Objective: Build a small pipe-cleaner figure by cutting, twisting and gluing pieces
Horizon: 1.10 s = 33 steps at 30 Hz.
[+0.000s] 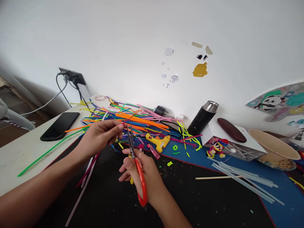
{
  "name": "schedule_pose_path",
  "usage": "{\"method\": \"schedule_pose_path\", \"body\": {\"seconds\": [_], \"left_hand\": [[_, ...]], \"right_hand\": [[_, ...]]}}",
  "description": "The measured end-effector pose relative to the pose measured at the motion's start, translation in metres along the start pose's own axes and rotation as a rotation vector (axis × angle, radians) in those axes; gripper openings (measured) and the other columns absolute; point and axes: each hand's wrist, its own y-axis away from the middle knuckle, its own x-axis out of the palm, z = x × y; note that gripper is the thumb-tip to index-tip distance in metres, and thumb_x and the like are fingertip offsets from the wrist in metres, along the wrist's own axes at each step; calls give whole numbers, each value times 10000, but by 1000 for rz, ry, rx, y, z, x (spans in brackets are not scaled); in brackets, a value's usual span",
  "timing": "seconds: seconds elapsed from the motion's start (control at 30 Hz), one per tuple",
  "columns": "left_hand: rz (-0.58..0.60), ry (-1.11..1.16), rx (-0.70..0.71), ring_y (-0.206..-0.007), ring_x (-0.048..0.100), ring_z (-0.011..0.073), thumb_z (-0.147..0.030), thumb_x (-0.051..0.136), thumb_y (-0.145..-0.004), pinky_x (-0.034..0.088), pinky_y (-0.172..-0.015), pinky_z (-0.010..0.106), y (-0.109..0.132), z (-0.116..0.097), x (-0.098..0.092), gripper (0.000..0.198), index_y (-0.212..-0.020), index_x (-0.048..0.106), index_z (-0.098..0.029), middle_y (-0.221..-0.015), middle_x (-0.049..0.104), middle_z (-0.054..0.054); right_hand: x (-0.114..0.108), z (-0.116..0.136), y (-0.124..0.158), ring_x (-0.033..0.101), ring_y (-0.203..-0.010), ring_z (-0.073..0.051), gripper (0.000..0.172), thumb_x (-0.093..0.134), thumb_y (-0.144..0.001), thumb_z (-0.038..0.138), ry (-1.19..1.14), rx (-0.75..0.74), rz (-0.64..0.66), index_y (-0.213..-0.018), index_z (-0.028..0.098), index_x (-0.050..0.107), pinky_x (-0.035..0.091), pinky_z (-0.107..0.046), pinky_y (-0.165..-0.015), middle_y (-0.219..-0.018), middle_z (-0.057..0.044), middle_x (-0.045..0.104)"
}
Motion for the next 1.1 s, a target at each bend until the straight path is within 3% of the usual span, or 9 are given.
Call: {"method": "schedule_pose_path", "body": {"seconds": [0.17, 0.27, 0.37, 0.63, 1.1], "left_hand": [[-17, -172, 133, -564, 531, 112, -439, 693, -954, 418, -533, 208, 5, -2, 2, 334, -788, 769, -159, -634, 658, -4], [9, -205, 187, -661, 659, 141, -386, 684, -976, 497, -614, 210, 7, 2, 4, 258, -942, 829, -176, -785, 788, 13], [38, -274, 263, -804, 756, 171, -342, 671, -1000, 545, -727, 217, 9, 6, 4, 230, -977, 844, -193, -962, 851, 22], [21, -568, 389, -637, 713, 152, -307, 650, -1009, 457, -589, 225, 13, 9, 3, 231, -953, 846, -200, -804, 824, 32], [34, -574, 346, -679, 734, 191, -343, 631, -1001, 477, -618, 237, 13, 6, 5, 253, -936, 839, -215, -777, 816, 46]], "right_hand": [[1, 2, -1, 748, -583, -188, 755, 668, -890, 819, 15, 8, -60, -1282, 173, 678, 559, -289, -579, -795, -20, 712], [0, 4, 0, 721, -544, -168, 702, 639, -930, 792, 75, 5, -68, -1263, 175, 679, 533, -264, -536, -768, -6, 694], [-1, 5, 1, 707, -532, -155, 658, 629, -960, 757, 154, -3, -75, -1271, 178, 680, 533, -260, -541, -755, 6, 676], [1, 9, 2, 635, -432, -128, 641, 603, -964, 760, 218, 50, -103, -1217, 178, 686, 480, -222, -459, -661, 46, 614], [2, 13, 2, 586, -392, -121, 580, 625, -959, 741, 285, 52, -119, -1127, 192, 705, 447, -216, -427, -600, 58, 583]]}}
